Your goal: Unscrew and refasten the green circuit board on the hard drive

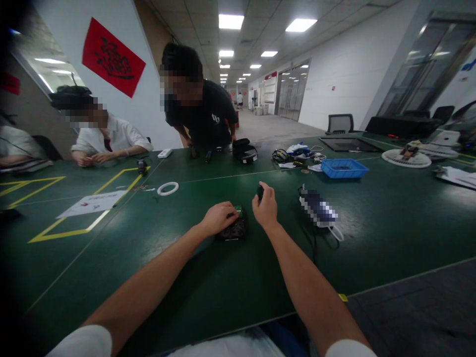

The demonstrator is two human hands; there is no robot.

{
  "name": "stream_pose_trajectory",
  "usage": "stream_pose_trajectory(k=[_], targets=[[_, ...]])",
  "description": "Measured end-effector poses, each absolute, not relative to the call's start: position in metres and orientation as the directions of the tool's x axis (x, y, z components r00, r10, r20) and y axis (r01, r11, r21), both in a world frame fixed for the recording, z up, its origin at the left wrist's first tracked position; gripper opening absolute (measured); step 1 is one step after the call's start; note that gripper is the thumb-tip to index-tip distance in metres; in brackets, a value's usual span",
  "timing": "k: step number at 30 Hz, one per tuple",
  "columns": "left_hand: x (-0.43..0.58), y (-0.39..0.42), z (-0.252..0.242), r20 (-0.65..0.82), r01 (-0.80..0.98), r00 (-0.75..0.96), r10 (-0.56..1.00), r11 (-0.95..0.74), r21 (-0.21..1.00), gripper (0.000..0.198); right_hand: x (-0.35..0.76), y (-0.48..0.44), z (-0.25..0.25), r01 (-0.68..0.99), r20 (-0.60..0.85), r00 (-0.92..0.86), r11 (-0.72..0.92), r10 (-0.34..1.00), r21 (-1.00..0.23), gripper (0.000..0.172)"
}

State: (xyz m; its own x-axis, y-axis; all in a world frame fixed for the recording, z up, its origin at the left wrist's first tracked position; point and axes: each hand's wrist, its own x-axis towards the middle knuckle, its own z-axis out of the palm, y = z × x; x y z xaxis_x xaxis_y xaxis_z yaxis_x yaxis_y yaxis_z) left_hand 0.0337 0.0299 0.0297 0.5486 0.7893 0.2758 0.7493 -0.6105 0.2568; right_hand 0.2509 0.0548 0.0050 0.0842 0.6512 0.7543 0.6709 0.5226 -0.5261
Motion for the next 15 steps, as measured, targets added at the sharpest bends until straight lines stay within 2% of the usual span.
stream_pose_trajectory(k=[7,12,15], targets=[[0.020,0.048,0.013,0.462,0.789,0.277,0.843,-0.473,0.391,0.025,0.254,0.057,0.003,0.668,0.748,0.092,0.516,0.657,-0.536,0.055],[0.013,0.056,-0.009,0.360,0.727,0.190,0.914,-0.377,0.574,0.038,0.251,0.056,0.002,0.676,0.757,0.087,0.520,0.648,-0.522,0.054],[0.012,0.058,-0.016,0.337,0.683,0.175,0.925,-0.361,0.636,0.041,0.250,0.051,0.014,0.721,0.756,0.087,0.483,0.649,-0.497,0.051]])
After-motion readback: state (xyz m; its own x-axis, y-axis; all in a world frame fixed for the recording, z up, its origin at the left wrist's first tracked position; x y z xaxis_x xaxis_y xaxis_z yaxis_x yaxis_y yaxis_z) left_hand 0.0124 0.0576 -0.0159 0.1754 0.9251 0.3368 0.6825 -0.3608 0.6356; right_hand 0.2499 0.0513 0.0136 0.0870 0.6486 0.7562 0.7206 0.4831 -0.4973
